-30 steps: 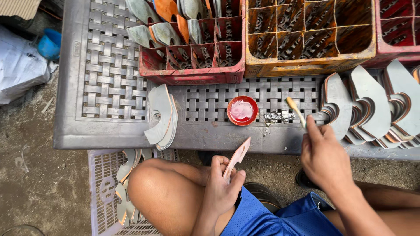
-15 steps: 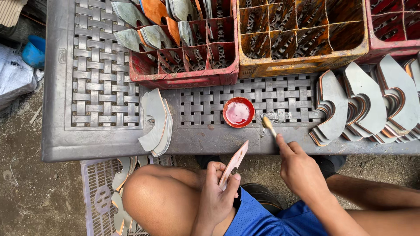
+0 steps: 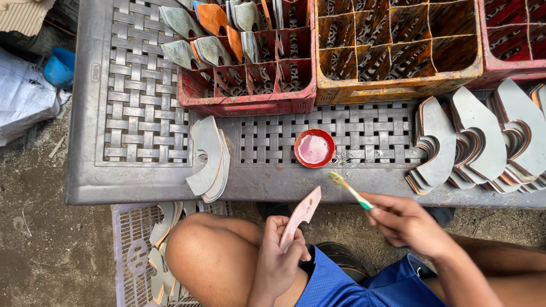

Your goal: The person sits on the ground and uses a small brush to apply red paint to curved wooden pieces. They dip the brush into a small container of red paint, coat each piece, and place the finished pieces into a red crate. The person repeats this process for several pieces.

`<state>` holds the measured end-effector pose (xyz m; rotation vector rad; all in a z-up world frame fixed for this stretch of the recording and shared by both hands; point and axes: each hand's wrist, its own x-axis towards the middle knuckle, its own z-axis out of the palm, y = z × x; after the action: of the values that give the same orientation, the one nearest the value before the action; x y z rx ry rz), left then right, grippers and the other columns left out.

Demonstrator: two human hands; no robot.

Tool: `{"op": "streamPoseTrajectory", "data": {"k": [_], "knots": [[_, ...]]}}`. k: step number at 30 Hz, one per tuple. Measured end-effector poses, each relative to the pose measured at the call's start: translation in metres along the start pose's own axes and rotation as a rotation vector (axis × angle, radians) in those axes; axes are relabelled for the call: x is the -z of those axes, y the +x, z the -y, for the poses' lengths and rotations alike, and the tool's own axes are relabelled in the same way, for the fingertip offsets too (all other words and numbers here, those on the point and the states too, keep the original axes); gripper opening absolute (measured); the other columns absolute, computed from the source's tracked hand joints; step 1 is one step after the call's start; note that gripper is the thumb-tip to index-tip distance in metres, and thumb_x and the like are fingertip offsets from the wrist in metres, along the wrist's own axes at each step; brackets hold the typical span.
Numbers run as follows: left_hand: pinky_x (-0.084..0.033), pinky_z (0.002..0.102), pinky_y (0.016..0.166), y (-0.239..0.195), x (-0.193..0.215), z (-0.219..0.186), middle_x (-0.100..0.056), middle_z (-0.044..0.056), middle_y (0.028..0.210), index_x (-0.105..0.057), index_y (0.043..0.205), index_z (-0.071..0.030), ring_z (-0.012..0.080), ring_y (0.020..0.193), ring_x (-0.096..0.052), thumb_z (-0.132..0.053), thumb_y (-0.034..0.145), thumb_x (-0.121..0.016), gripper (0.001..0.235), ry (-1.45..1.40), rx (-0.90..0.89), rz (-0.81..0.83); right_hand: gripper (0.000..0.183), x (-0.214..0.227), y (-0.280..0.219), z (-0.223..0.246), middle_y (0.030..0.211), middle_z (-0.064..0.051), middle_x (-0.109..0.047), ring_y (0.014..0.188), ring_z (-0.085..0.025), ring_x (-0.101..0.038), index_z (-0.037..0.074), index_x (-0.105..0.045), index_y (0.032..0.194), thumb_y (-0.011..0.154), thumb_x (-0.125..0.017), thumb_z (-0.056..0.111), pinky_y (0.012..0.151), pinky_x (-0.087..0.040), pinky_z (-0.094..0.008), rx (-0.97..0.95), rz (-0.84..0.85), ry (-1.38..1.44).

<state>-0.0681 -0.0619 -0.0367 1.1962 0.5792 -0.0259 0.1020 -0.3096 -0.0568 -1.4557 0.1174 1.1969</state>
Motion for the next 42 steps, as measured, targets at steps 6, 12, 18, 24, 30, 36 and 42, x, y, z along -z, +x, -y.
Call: {"op": "streamPoseTrajectory", "data": {"k": [6,12,18,24,30,36,42], "knots": [[-0.065,0.04,0.07,-0.01,-0.005,-0.041,-0.068,0.012,0.112,-0.029,0.144,-0.008,0.025,0.089,-0.076,-0.02,0.095,-0.041,0.053,-0.504,0.119,-0.069,0.022,0.088,-0.067,0.039,0.092,-0.018,-0.063,0.06,-0.016,-0.048,-0.014,-0.06,0.119,0.109,-0.055,0.004,0.046,-0.041,-0.03,0.566,0.507,0.524],[-0.059,0.033,0.048,0.03,-0.025,-0.07,-0.064,0.025,0.103,-0.028,0.14,-0.007,0.0292,0.071,-0.071,-0.02,0.109,-0.038,0.035,-0.231,-0.094,0.177,0.033,0.068,-0.081,0.12,0.086,-0.008,-0.069,0.069,-0.014,-0.061,-0.017,-0.057,0.134,0.113,-0.057,0.008,0.06,-0.059,-0.042,0.468,0.288,0.312],[-0.057,0.031,0.046,0.06,-0.061,-0.074,-0.062,0.02,0.102,-0.029,0.125,-0.008,0.0245,0.061,-0.069,-0.023,0.111,-0.039,0.023,-0.293,-0.103,0.222,0.038,-0.016,-0.044,0.124,0.084,-0.007,-0.078,0.069,-0.012,-0.069,0.011,-0.071,0.13,0.093,-0.066,0.008,0.065,-0.056,-0.029,0.822,-0.416,-0.73],[-0.047,0.024,0.038,0.062,-0.072,-0.057,-0.06,0.018,0.095,-0.031,0.128,-0.006,0.0155,0.051,-0.061,-0.026,0.114,-0.037,0.025,-0.307,-0.19,0.168,0.044,-0.038,-0.016,0.107,0.071,-0.01,-0.066,0.059,-0.022,-0.062,0.012,-0.071,0.129,0.085,-0.071,0.008,0.059,-0.052,-0.034,0.861,-0.322,-0.827],[-0.041,0.021,0.038,0.058,-0.073,-0.044,-0.059,0.016,0.094,-0.029,0.127,-0.006,0.012,0.049,-0.057,-0.025,0.115,-0.039,0.025,-0.311,-0.299,0.143,0.039,-0.04,0.0,0.107,0.075,-0.014,-0.062,0.063,-0.03,-0.061,0.019,-0.07,0.132,0.094,-0.072,0.012,0.062,-0.05,-0.042,0.813,-0.637,-1.03],[-0.04,0.018,0.043,0.065,-0.069,-0.038,-0.059,0.015,0.092,-0.031,0.126,-0.005,0.0078,0.05,-0.049,-0.025,0.115,-0.04,0.025,-0.297,-0.365,0.087,0.059,-0.058,-0.007,0.109,0.071,-0.011,-0.062,0.058,-0.03,-0.063,0.015,-0.067,0.135,0.077,-0.069,0.006,0.056,-0.053,-0.042,0.909,-0.186,-1.027],[-0.039,0.018,0.045,0.06,-0.066,-0.036,-0.06,0.015,0.091,-0.032,0.125,-0.003,0.0073,0.051,-0.048,-0.025,0.114,-0.04,0.026,-0.24,-0.398,0.078,0.046,-0.04,0.002,0.127,0.079,-0.014,-0.064,0.064,-0.031,-0.061,0.018,-0.069,0.136,0.091,-0.07,0.009,0.064,-0.053,-0.043,0.819,-0.525,-1.072]]}}
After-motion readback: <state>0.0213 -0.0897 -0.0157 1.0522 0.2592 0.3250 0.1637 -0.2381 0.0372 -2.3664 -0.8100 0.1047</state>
